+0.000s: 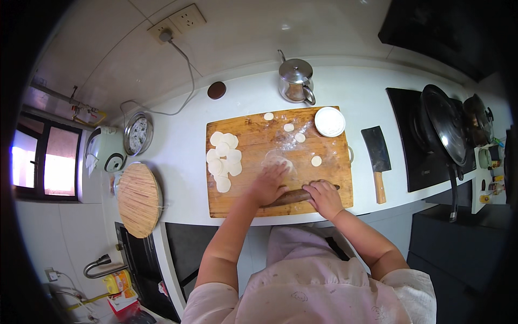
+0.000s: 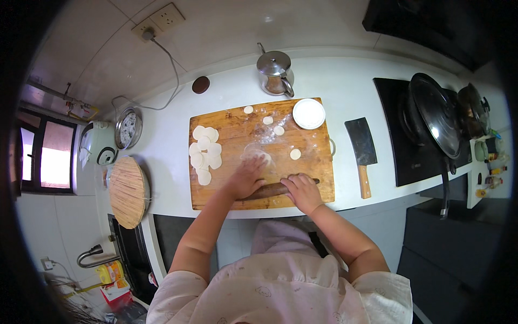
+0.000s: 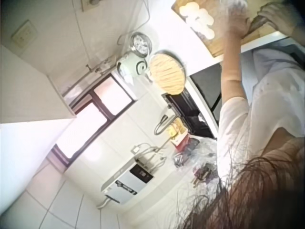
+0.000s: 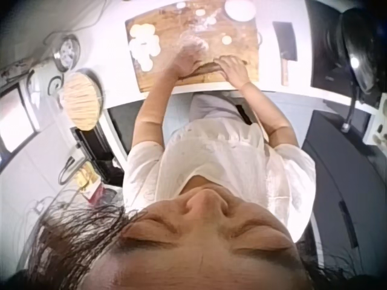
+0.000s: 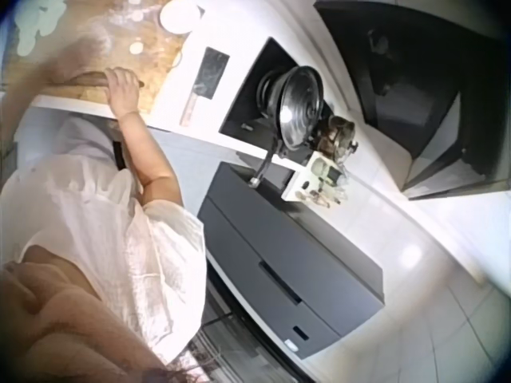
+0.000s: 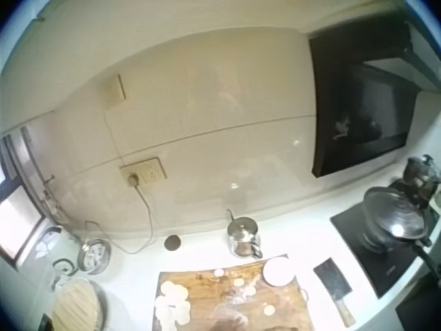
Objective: The person repeatedly rolls small dough balls into flat circular discs using a wooden rolling pin on a floured cutting board. They rotate and reposition each piece to achieve an even shape, then stack the finished discs. At the end, the person walks to the refrigerator and opens the door.
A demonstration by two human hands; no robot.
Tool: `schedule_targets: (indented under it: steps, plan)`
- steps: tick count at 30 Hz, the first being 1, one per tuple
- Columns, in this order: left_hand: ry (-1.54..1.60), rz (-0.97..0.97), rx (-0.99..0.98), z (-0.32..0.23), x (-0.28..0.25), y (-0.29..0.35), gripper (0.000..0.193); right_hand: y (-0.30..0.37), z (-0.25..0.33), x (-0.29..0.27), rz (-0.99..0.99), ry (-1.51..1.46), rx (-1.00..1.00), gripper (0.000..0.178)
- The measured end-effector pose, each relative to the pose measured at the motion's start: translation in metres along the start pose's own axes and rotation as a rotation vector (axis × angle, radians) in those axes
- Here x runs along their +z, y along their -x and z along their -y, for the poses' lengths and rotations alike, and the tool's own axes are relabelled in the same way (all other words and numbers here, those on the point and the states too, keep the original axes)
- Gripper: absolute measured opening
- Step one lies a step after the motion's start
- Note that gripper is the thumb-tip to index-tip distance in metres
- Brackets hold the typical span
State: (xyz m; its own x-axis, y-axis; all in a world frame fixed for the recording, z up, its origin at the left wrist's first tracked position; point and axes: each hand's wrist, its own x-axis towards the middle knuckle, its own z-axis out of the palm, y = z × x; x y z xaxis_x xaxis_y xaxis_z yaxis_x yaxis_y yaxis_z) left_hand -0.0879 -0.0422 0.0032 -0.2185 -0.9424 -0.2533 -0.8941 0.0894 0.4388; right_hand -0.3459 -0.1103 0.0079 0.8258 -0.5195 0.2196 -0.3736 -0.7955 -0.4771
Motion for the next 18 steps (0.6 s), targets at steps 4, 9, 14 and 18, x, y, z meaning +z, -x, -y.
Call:
schedule_targets:
  steps: [4,9,14,18]
  plan:
    - [-0.007,0.032,0.091,-0.017,0.0,0.014,0.066,-0.001,-0.003,-0.006,0.04,-0.023,-0.047,0.05]
    - [0.045,-0.132,-0.018,-0.009,0.007,0.05,0.061,-0.005,-0.008,-0.014,0.054,0.042,0.036,0.05]
    - [-0.075,-0.296,-0.165,-0.015,0.02,0.07,0.066,-0.02,-0.01,-0.009,0.06,0.054,0.042,0.053]
    - [-0.111,-0.414,-0.281,-0.008,0.022,0.05,0.069,-0.056,-0.001,-0.007,0.014,0.146,0.046,0.059]
